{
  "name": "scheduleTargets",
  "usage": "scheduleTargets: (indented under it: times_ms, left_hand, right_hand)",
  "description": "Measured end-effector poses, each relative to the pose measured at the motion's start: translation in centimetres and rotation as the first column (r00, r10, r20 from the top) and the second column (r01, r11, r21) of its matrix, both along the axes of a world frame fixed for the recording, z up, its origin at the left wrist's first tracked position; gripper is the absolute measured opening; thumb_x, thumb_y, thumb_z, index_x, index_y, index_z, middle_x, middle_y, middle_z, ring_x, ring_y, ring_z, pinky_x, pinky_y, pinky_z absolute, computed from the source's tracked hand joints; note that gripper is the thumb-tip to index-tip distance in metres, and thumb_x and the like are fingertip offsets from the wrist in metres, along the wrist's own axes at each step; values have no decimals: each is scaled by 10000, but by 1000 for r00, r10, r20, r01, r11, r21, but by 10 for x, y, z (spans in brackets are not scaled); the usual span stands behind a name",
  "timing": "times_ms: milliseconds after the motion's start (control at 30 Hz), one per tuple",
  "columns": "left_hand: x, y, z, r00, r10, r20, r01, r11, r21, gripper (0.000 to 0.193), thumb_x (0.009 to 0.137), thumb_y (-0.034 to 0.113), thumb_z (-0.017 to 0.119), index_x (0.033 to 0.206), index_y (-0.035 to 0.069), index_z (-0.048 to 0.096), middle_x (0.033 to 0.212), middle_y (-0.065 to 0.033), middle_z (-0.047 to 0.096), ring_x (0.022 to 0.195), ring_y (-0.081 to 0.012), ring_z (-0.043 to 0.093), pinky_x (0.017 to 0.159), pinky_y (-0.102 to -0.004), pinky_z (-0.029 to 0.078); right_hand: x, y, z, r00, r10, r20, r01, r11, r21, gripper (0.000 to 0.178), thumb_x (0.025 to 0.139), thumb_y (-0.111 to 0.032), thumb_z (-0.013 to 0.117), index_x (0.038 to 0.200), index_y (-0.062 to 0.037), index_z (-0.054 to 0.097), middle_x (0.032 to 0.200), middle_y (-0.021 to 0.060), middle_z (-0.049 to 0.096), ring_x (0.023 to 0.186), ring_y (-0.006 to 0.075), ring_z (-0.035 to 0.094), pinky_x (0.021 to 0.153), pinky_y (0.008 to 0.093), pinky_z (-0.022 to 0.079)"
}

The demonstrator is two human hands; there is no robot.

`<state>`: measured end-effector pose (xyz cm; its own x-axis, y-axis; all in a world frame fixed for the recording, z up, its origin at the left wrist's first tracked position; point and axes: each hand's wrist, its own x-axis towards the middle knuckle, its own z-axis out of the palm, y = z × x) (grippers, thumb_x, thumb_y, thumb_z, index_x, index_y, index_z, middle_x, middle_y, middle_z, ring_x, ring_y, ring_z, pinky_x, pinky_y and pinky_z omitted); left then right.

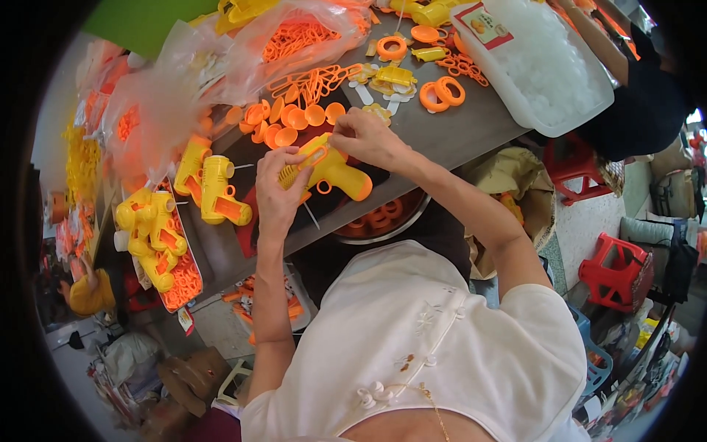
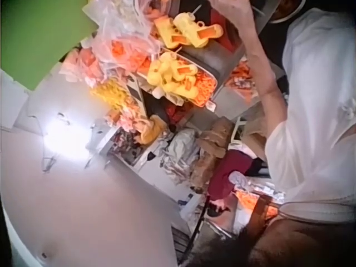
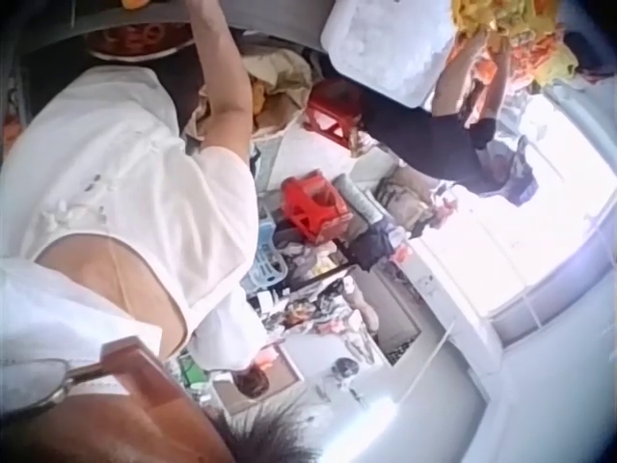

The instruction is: Assembling yellow and orange plastic toy guns by snapping component parts together.

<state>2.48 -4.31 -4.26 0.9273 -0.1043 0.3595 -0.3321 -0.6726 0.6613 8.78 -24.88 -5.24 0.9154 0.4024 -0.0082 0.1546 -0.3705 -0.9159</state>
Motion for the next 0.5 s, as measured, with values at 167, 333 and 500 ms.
scheduleTargets:
  times_ms: [167,333,500]
  left_hand:
    - [-3,0,-6,997,43,62,-44,999,11,197,755,94,744,911,70,626,1039,-46,613,997,-255,552,884,-379,429]
    - [-2,-1,-5,999,28,42,-28,1000,-11,195,758,102,745,917,76,634,1033,-43,619,1002,-254,553,893,-381,426]
    - [-4,-2,-5,997,59,50,-61,998,36,190,765,119,745,921,77,643,1047,-39,616,1009,-254,554,888,-378,426]
  right_hand:
    - [-1,0,7,998,19,63,-16,999,-43,261,833,-251,637,861,8,644,895,126,528,826,244,560,740,351,464]
    - [1,1,4,994,60,94,-58,998,-23,256,827,-246,644,888,2,642,906,128,536,804,257,570,726,354,471]
    - [-6,3,23,984,71,166,-34,976,-216,209,837,-223,653,899,-25,627,940,117,529,860,265,551,751,357,457]
